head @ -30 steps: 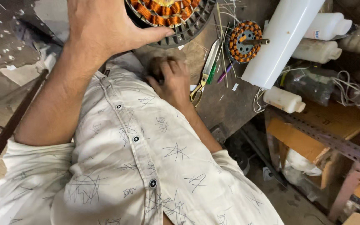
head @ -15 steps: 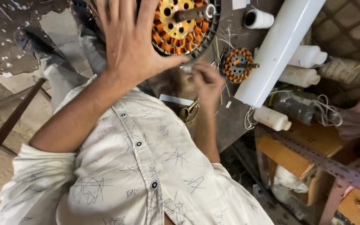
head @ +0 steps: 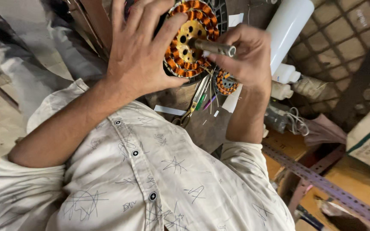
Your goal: The person works on a motor stator, stripping insulation from wires, cutting them with scissors, and inserting small white insulating pieces into the stator slots. They also handle a small orange component and use a screwdriver to adjust parts of the stator.
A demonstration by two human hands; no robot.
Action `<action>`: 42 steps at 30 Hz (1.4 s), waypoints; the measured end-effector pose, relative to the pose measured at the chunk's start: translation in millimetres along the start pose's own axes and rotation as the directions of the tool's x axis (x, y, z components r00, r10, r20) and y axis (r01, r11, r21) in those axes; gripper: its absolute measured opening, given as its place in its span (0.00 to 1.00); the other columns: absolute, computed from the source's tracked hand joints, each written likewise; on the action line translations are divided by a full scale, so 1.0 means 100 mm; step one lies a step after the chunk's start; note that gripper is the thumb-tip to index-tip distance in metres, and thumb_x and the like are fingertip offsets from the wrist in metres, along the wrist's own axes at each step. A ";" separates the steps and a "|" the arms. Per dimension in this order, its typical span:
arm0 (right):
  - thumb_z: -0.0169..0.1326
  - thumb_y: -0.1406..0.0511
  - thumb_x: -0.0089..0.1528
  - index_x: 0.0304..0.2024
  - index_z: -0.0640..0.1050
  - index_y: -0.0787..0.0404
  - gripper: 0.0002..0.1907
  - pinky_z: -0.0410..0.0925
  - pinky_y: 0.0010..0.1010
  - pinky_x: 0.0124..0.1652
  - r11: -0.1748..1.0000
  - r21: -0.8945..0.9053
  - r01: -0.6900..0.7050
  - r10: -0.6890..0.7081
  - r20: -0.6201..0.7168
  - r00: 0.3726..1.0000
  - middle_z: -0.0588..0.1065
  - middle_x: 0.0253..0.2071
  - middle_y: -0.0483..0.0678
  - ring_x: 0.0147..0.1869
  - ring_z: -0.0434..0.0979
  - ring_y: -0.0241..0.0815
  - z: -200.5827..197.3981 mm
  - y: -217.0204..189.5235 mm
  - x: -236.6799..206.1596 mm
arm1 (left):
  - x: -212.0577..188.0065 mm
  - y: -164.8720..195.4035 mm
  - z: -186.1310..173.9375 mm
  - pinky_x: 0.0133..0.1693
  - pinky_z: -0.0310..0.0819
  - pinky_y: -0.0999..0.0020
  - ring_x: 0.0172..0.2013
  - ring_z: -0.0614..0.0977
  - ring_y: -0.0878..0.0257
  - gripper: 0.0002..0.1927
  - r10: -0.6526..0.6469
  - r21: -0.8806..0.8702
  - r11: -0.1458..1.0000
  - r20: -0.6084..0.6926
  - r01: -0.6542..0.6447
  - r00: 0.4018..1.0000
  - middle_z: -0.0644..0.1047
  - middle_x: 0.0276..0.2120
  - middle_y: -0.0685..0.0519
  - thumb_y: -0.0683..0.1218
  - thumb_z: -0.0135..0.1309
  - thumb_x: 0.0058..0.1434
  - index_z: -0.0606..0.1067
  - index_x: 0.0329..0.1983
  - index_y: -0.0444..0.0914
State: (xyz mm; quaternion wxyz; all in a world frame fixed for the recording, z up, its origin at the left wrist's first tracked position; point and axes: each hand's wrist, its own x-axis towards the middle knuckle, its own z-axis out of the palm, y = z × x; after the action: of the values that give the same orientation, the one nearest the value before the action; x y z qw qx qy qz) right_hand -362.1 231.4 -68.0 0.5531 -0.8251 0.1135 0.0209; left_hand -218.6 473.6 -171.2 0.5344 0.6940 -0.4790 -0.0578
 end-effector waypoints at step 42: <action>0.72 0.68 0.55 0.36 0.77 0.66 0.15 0.67 0.31 0.32 0.759 -0.649 -0.060 0.348 0.327 0.879 0.76 0.33 0.50 0.33 0.77 0.40 0.24 -0.72 0.75 | -0.03 -0.17 -0.05 0.71 0.43 0.32 0.69 0.62 0.46 0.49 0.022 -0.047 0.999 -0.014 -0.022 1.000 0.63 0.66 0.40 0.63 0.73 0.51 0.67 0.68 0.34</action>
State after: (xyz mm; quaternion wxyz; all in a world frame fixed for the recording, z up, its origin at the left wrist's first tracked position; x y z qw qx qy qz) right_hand -272.0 267.0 -24.3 0.2556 -0.9167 0.0675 0.2995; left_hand -206.8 479.0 -183.8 0.5546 0.6762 -0.4814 -0.0584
